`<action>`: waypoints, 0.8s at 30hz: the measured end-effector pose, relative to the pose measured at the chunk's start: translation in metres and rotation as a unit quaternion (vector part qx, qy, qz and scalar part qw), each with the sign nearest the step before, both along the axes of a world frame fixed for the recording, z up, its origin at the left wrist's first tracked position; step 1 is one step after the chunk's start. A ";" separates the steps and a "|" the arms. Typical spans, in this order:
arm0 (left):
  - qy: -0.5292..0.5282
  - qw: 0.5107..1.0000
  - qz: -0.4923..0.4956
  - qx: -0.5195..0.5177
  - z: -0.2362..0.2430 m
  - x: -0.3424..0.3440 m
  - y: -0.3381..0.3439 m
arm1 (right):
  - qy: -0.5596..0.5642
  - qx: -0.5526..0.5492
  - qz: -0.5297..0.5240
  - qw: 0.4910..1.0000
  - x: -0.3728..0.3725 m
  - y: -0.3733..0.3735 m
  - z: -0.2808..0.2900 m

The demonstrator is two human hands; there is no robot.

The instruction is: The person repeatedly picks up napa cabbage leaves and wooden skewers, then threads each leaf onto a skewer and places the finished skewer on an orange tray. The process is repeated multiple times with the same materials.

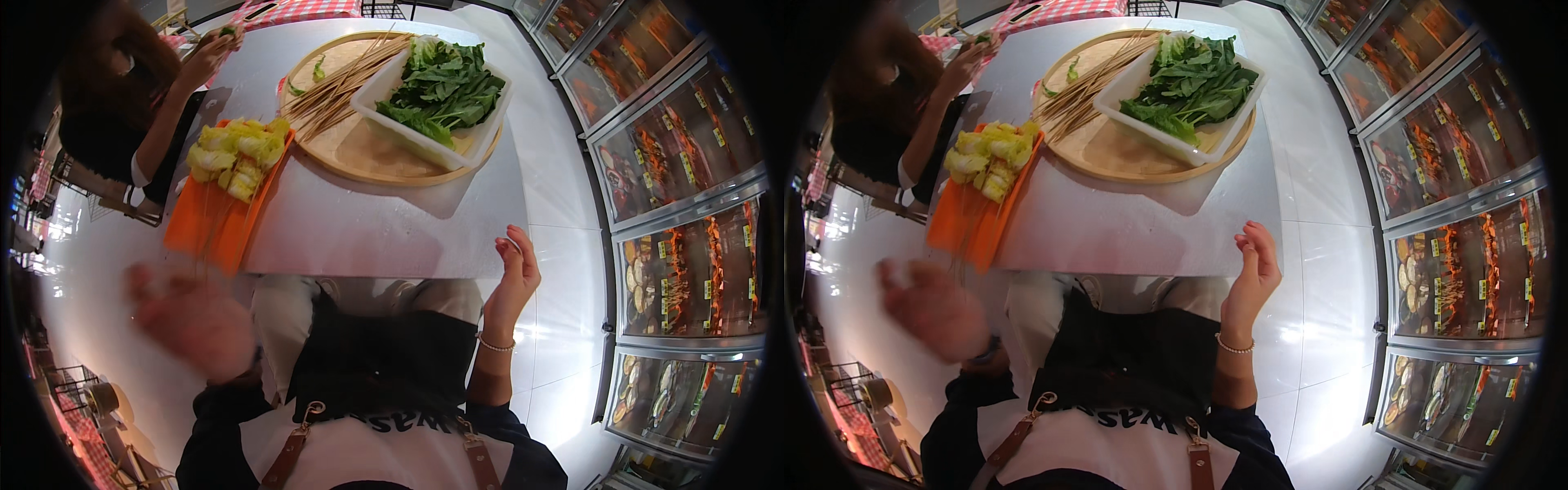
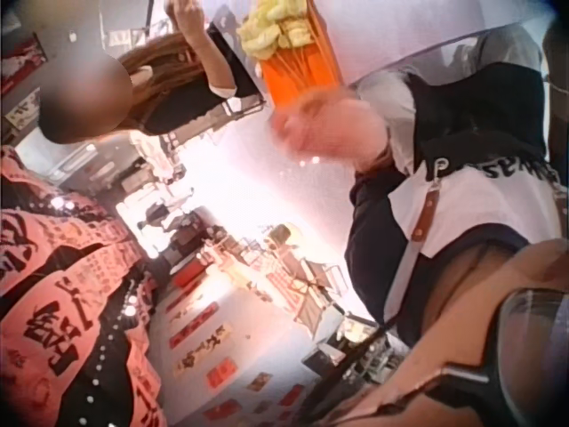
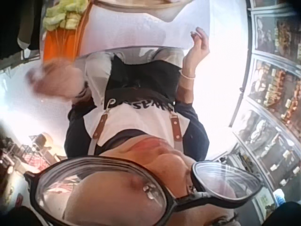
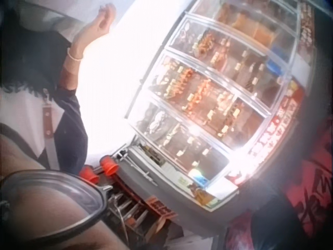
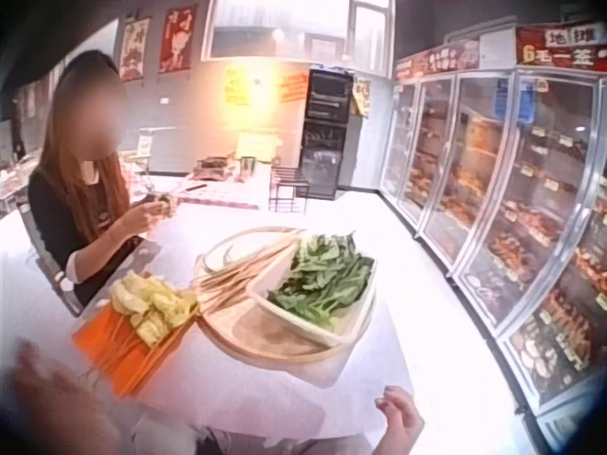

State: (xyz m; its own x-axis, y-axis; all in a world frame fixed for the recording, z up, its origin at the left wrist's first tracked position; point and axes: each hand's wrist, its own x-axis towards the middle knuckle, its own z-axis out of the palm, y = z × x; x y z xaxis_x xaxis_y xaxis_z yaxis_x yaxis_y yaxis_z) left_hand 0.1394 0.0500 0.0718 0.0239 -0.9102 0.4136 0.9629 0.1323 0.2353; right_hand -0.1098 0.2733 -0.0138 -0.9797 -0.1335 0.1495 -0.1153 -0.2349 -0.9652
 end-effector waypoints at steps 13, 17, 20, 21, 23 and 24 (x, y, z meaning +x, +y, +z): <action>-0.296 0.902 0.122 -0.291 -0.042 -0.141 -0.012 | 0.404 0.219 0.329 0.825 -0.028 -0.136 0.047; -0.259 0.932 0.086 -0.237 -0.061 -0.145 -0.015 | 0.404 0.273 0.373 0.790 -0.031 -0.145 0.045; -0.315 0.916 0.006 -0.247 -0.063 -0.134 -0.017 | 0.382 0.300 0.374 0.791 -0.034 -0.139 0.044; -0.313 0.917 -0.031 -0.246 -0.062 -0.132 -0.018 | 0.384 0.309 0.368 0.788 -0.034 -0.139 0.044; -0.311 0.923 -0.051 -0.220 -0.061 -0.131 -0.014 | 0.393 0.324 0.346 0.788 -0.034 -0.138 0.043; -0.301 0.930 -0.053 -0.205 -0.061 -0.132 -0.012 | 0.409 0.335 0.339 0.778 -0.033 -0.139 0.042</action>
State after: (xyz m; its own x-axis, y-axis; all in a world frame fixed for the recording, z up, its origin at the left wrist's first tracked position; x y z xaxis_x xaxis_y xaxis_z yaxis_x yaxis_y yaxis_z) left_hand 0.0075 0.0377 0.0109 -0.4049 -0.6568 0.6362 0.6862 0.2417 0.6861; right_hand -0.1432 0.1341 0.0284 -0.2642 -0.8946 0.3605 -0.8246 0.0157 -0.5655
